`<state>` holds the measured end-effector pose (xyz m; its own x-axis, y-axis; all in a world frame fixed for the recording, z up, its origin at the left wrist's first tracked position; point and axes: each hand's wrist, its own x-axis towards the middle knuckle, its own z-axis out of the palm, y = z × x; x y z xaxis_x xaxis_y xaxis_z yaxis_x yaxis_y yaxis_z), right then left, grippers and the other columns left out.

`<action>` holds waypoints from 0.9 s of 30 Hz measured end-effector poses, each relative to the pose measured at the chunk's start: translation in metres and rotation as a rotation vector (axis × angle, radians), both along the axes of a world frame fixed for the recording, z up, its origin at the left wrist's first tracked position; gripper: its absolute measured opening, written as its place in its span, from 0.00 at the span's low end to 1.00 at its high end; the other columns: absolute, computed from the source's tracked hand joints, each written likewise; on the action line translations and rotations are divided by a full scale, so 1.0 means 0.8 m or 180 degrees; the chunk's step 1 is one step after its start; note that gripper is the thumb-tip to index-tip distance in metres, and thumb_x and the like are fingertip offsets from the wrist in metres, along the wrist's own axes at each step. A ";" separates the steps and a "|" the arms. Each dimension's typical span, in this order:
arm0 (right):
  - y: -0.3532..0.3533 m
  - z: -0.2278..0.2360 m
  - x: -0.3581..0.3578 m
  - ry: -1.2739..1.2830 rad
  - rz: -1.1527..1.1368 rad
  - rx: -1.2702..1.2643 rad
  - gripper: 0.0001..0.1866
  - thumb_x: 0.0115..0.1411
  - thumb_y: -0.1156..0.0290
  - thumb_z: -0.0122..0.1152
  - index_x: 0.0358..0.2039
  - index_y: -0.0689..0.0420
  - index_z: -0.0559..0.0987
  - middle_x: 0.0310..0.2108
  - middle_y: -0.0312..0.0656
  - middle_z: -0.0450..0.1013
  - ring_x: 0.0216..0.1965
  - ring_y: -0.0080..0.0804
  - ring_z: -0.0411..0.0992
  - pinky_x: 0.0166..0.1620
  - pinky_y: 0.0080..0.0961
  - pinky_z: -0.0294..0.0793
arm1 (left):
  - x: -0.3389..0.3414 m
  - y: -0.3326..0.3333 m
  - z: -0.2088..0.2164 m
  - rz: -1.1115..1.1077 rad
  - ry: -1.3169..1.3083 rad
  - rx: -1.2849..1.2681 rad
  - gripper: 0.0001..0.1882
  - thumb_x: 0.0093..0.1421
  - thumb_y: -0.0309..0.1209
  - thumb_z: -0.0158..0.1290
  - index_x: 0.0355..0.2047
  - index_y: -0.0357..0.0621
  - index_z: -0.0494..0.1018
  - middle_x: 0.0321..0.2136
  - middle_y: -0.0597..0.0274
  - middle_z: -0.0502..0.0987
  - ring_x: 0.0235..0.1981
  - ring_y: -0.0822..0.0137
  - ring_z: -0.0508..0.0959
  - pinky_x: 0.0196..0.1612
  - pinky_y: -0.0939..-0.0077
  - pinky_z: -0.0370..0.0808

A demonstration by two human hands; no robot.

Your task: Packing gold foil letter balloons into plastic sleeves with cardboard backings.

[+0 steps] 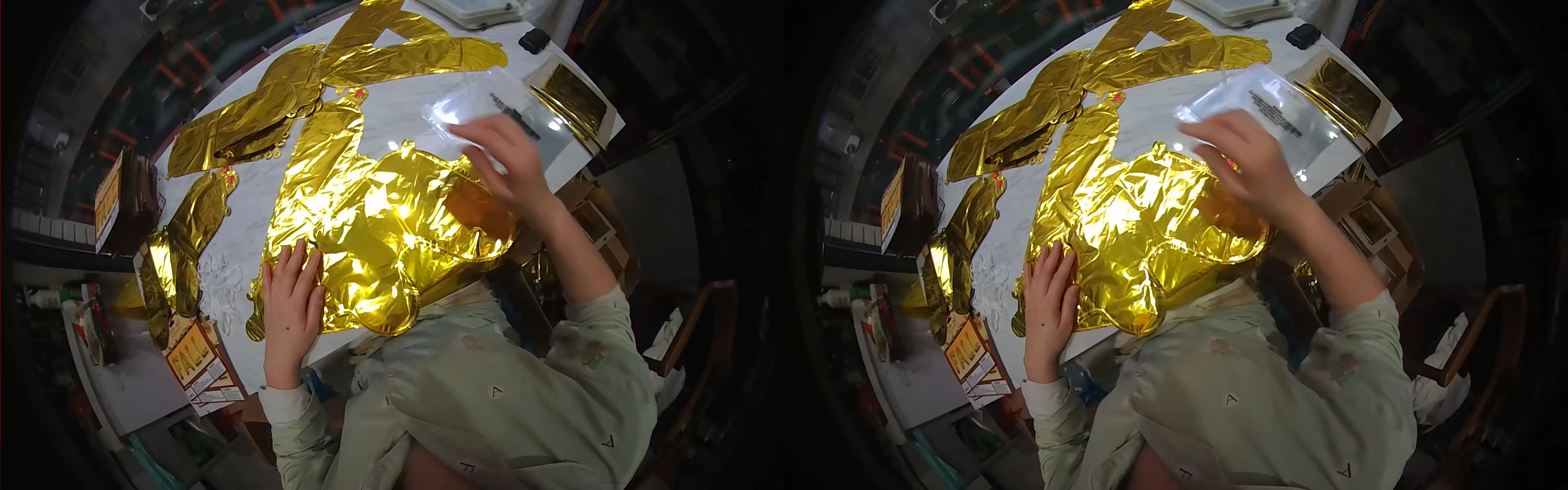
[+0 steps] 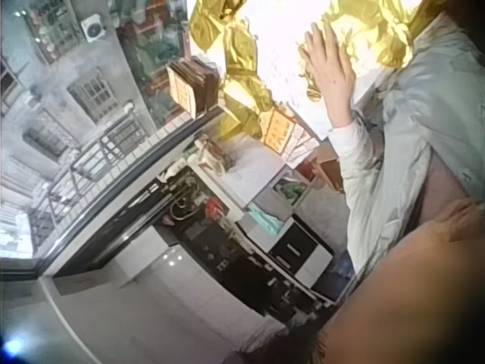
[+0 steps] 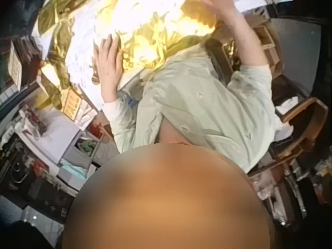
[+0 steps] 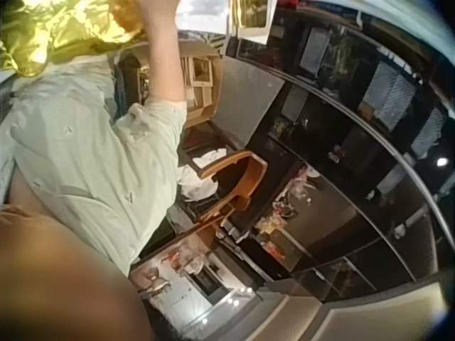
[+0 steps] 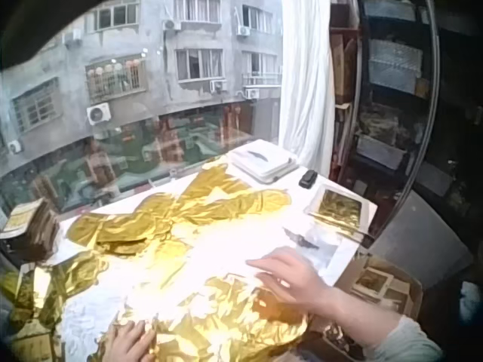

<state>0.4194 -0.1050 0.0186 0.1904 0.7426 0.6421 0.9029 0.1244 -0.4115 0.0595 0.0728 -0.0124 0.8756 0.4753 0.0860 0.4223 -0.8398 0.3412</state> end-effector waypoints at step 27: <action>-0.092 0.031 -0.002 -0.0070 0.0960 -0.1358 0.12 0.60 0.78 0.65 0.44 0.53 0.84 0.41 0.38 0.81 0.46 0.43 0.78 0.56 0.42 0.75 | 0.001 0.000 -0.005 -0.0006 -0.0130 0.0126 0.27 0.71 0.34 0.53 0.71 0.52 0.71 0.74 0.57 0.66 0.76 0.50 0.62 0.79 0.41 0.48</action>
<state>0.4180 -0.1788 0.0432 -0.0823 0.9588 0.2717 0.8618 0.2054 -0.4638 0.0603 0.0727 -0.0166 0.8720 0.4690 0.1405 0.4069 -0.8538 0.3246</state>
